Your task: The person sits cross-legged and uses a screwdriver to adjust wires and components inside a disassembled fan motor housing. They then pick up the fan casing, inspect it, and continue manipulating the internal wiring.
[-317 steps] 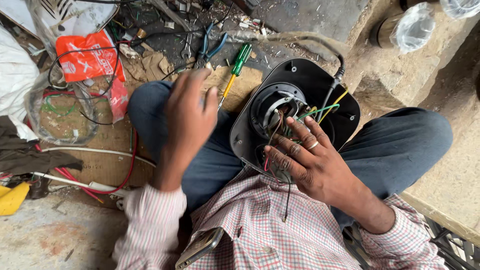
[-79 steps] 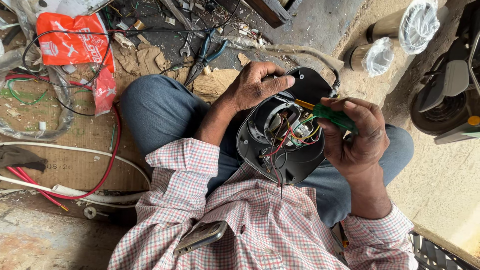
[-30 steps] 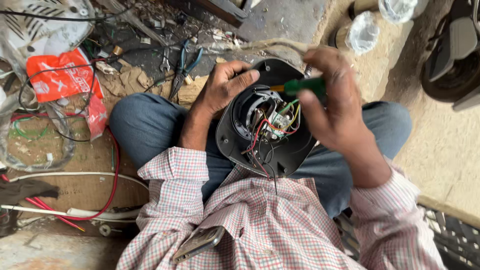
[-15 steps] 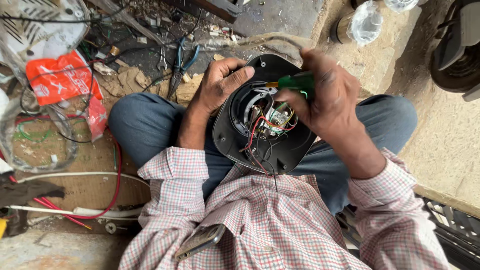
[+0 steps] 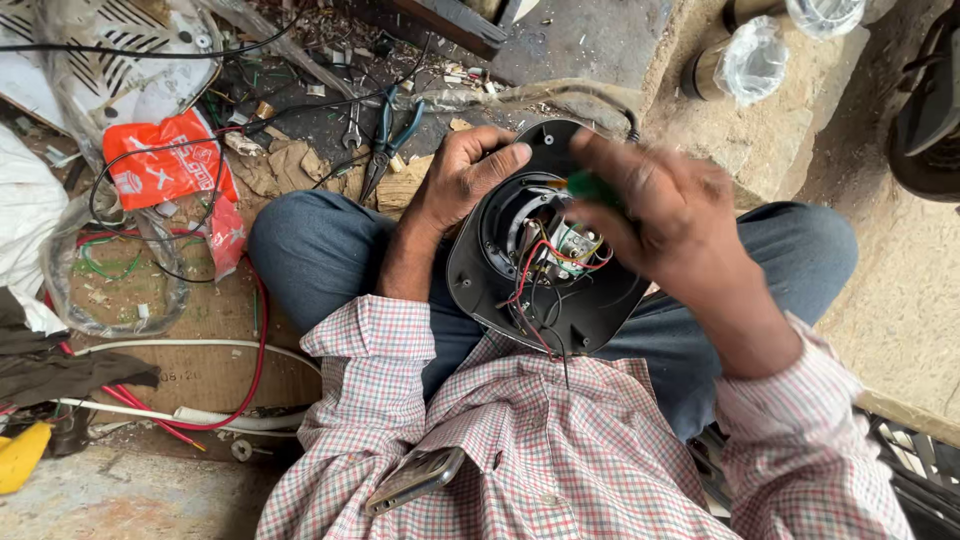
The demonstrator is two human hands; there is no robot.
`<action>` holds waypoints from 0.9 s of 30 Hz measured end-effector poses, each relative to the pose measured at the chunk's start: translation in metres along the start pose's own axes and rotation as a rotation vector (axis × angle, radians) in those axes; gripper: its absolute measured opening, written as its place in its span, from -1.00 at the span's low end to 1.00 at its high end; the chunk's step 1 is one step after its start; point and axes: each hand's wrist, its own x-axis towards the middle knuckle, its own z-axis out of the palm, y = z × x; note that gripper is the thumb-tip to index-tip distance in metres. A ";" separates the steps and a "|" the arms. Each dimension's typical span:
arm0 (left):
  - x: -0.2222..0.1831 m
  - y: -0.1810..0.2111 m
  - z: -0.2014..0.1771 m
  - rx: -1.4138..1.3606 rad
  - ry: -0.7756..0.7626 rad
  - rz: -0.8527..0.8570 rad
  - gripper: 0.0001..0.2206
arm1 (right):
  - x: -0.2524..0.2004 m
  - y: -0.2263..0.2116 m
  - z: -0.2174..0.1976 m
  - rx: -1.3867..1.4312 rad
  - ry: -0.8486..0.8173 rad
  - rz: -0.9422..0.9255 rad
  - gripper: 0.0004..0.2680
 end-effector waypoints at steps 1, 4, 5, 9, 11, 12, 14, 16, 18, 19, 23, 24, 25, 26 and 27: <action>0.001 0.000 0.000 0.023 0.004 0.015 -0.61 | 0.001 -0.002 -0.001 -0.175 0.054 0.023 -0.51; 0.010 0.002 -0.003 0.068 -0.007 0.086 -0.61 | 0.004 0.002 -0.004 -0.031 0.030 0.002 -0.59; 0.006 0.001 -0.003 0.056 -0.023 0.100 -0.61 | -0.002 0.003 -0.004 0.033 0.006 -0.003 -0.61; 0.001 0.000 0.001 0.009 -0.002 0.046 -0.61 | -0.018 0.020 0.022 -0.104 0.122 0.015 -0.51; 0.004 0.004 0.001 0.069 0.003 0.048 -0.62 | -0.021 0.027 0.027 -0.167 0.172 0.021 -0.47; 0.004 0.006 0.000 0.100 0.006 0.049 -0.63 | -0.023 0.027 0.025 -0.098 0.145 0.021 -0.51; -0.001 0.005 0.000 0.027 0.000 0.016 -0.64 | -0.025 0.022 0.021 0.047 0.069 0.023 -0.57; -0.001 0.004 0.001 0.006 -0.013 0.018 -0.65 | -0.024 0.009 0.013 0.181 0.010 0.042 -0.63; 0.001 0.006 0.001 0.038 -0.004 0.073 -0.66 | -0.007 0.000 0.016 0.031 0.105 0.136 -0.60; 0.003 0.007 0.002 0.037 -0.010 0.069 -0.66 | 0.002 -0.005 0.018 -0.044 0.156 0.188 -0.58; 0.000 0.001 0.001 -0.035 -0.009 0.030 -0.66 | 0.012 -0.019 -0.004 0.211 0.107 -0.003 -0.74; -0.002 -0.003 0.000 -0.070 -0.014 0.011 -0.66 | 0.013 -0.020 -0.002 0.278 0.043 -0.035 -0.75; 0.000 -0.005 0.000 -0.052 -0.007 0.016 -0.65 | 0.012 -0.020 -0.004 0.340 -0.018 -0.071 -0.76; 0.002 -0.007 0.000 -0.034 0.000 0.021 -0.65 | 0.010 -0.021 -0.001 0.250 0.096 0.010 -0.77; 0.002 -0.009 -0.002 -0.014 0.006 0.026 -0.64 | 0.010 -0.023 0.009 0.160 0.214 0.089 -0.78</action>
